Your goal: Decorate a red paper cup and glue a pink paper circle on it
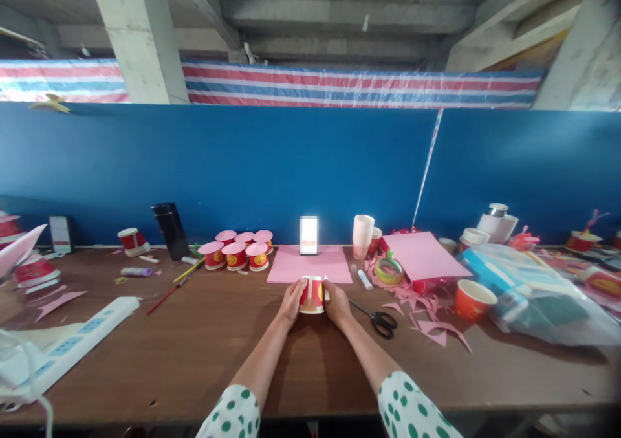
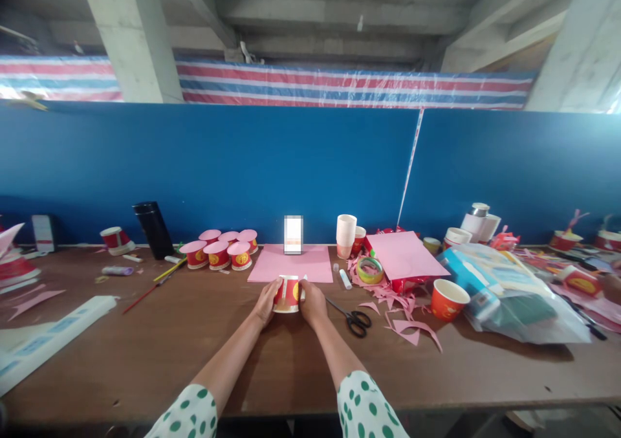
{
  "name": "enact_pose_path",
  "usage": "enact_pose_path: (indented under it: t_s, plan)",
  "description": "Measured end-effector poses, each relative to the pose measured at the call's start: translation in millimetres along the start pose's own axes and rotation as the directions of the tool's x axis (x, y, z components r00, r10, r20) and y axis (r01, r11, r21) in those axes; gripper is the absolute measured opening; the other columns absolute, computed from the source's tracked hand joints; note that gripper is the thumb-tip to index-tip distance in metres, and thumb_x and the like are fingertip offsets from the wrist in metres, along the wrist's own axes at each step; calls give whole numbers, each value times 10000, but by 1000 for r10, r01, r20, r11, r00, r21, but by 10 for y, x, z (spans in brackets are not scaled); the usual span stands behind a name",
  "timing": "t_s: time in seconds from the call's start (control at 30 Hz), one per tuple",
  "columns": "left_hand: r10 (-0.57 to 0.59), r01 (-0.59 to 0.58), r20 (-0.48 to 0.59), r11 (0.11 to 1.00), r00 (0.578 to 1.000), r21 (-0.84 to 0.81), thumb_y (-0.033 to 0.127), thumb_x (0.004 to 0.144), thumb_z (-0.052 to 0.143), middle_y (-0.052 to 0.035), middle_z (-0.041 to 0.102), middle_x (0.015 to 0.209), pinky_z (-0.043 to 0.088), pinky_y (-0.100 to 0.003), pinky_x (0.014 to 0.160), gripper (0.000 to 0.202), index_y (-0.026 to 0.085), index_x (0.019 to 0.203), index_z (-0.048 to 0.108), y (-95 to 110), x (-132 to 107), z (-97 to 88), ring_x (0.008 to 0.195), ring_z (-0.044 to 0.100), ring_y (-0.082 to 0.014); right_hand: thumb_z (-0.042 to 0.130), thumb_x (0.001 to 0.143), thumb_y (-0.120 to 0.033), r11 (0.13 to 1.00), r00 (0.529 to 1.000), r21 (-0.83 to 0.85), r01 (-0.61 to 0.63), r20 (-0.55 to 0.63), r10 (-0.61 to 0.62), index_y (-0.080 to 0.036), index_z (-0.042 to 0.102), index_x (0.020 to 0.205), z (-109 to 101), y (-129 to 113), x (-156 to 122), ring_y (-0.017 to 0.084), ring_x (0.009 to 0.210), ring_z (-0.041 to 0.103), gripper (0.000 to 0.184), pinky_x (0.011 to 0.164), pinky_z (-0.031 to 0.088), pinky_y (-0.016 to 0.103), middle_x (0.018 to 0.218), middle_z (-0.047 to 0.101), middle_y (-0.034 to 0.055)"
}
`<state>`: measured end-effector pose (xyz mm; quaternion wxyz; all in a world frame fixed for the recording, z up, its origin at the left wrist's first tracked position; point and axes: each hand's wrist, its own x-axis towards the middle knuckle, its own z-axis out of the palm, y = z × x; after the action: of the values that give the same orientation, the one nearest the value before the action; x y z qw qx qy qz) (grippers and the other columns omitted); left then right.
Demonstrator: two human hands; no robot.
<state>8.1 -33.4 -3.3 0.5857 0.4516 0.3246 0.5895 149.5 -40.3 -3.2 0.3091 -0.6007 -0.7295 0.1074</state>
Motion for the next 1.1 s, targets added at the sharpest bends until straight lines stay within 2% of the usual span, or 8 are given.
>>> enact_pose_path:
  t_s: [0.67,1.1]
  plan:
    - [-10,10,4,1000,1000,4,463,708,626,-40,668,670,451,-248,605,362,118,811,668,43,-17,17,601,585,-146,489,655,-16,1000,999,18,19,-35,-18,-212,583,965,41,29,1,193,847,608,378,647,348,207,928,675,54]
    - [-2,2,7,1000,1000,-6,441,716,625,-39,665,676,442,-235,600,320,125,757,652,46,-18,19,598,574,-136,483,640,-11,991,996,129,42,-78,-33,-228,601,964,60,51,9,195,823,621,406,658,387,209,893,682,46]
